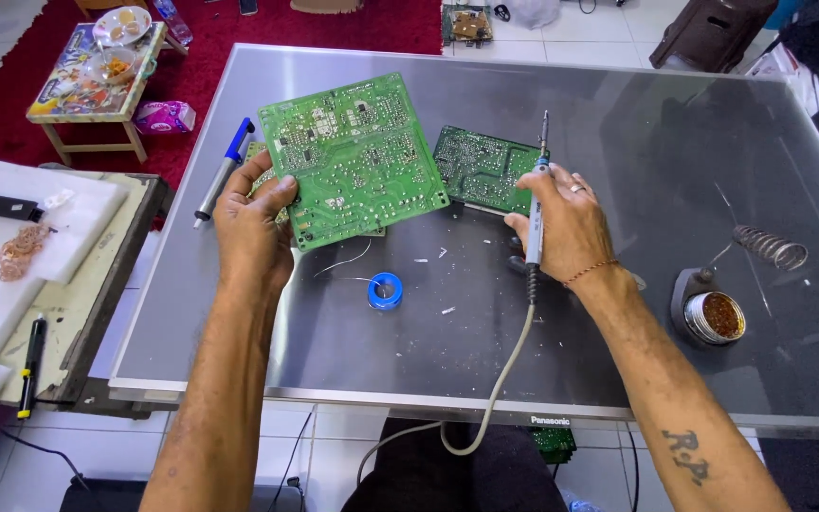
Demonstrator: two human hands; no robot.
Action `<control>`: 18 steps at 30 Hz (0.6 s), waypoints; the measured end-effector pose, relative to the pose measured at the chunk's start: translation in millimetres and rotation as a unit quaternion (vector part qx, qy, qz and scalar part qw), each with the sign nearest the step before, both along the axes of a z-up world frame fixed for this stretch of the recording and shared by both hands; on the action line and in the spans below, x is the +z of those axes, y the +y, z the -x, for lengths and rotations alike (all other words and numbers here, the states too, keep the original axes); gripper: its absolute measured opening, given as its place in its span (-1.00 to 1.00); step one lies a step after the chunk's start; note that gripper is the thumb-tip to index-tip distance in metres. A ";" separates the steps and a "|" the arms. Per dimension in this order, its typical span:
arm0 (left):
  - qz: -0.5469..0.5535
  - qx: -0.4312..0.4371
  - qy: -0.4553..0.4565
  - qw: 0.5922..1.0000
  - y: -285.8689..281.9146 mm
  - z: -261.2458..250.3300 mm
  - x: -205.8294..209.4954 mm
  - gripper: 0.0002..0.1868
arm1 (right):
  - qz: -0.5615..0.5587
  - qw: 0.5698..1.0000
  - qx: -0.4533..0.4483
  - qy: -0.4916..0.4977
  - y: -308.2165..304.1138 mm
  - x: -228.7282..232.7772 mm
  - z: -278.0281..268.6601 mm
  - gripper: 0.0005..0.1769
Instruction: Soldering components onto printed circuit boards and trimming excess wire leads with cutters.
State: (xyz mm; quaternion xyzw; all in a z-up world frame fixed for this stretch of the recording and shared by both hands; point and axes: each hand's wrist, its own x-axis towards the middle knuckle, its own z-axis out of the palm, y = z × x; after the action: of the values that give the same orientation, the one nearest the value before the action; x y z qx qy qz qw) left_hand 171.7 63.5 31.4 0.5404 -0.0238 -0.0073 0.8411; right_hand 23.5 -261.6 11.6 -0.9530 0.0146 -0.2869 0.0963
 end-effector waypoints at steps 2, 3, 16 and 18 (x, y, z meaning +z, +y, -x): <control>-0.006 -0.001 0.007 1.000 -1.8 3.8 8.1 -0.58 | 0.005 0.999 -0.006 0.038 -5.2 -3.7 -7.1 -0.46; -0.011 -0.003 0.012 1.000 -3.5 5.0 12.6 -0.59 | 0.009 0.997 -0.014 0.076 -8.3 -5.1 -10.9 -0.42; -0.028 -0.021 0.028 0.999 -12.2 -6.8 -2.4 -0.57 | 0.065 0.997 -0.013 0.033 -31.9 -38.2 -28.6 -0.47; -0.037 -0.019 0.026 0.999 -13.4 -9.7 -7.9 -0.58 | 0.033 0.998 -0.004 -0.055 -34.0 -33.8 -27.5 -0.48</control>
State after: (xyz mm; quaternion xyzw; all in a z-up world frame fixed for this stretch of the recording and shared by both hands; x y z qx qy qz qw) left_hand 181.4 50.2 23.5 0.5702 -0.0116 -0.0381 0.8206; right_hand 51.0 -295.6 -22.1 -0.9386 0.0032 -0.3391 0.0639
